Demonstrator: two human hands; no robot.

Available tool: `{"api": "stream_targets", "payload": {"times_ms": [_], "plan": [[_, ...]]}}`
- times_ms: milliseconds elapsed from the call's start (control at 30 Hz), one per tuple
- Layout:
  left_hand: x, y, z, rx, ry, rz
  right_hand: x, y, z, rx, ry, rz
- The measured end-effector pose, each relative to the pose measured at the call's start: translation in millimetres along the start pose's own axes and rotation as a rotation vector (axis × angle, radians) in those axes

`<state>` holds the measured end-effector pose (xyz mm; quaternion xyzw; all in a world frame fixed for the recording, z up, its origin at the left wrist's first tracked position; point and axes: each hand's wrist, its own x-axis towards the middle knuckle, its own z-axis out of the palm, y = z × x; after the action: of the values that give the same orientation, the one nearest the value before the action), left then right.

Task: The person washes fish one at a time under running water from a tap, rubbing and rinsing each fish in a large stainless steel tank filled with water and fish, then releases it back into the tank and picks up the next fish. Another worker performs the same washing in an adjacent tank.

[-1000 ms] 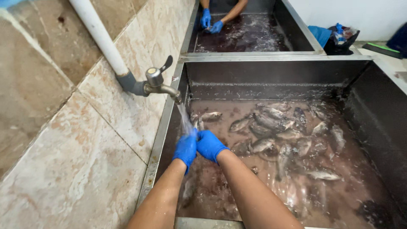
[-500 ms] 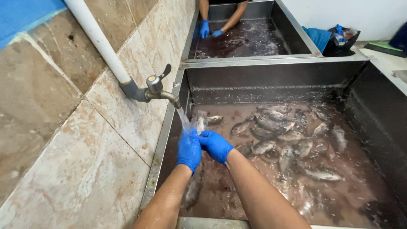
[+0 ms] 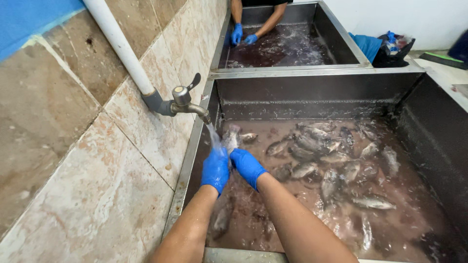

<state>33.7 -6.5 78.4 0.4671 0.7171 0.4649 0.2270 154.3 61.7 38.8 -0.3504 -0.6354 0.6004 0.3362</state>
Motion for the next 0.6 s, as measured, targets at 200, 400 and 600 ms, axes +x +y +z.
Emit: {"api": "stream_targets", "payload": {"times_ms": [200,400,600], "plan": [[-2,11,-18,0.235,-0.121,-0.006,-6,-14,-2,0.035,-0.092,0.193],[-9,20,-42,0.04,-0.299,0.154,-1,-8,0,-0.186,0.014,0.057],[-5,11,-32,0.126,-0.324,0.288,-2,-1,2,-0.344,0.076,0.037]]}}
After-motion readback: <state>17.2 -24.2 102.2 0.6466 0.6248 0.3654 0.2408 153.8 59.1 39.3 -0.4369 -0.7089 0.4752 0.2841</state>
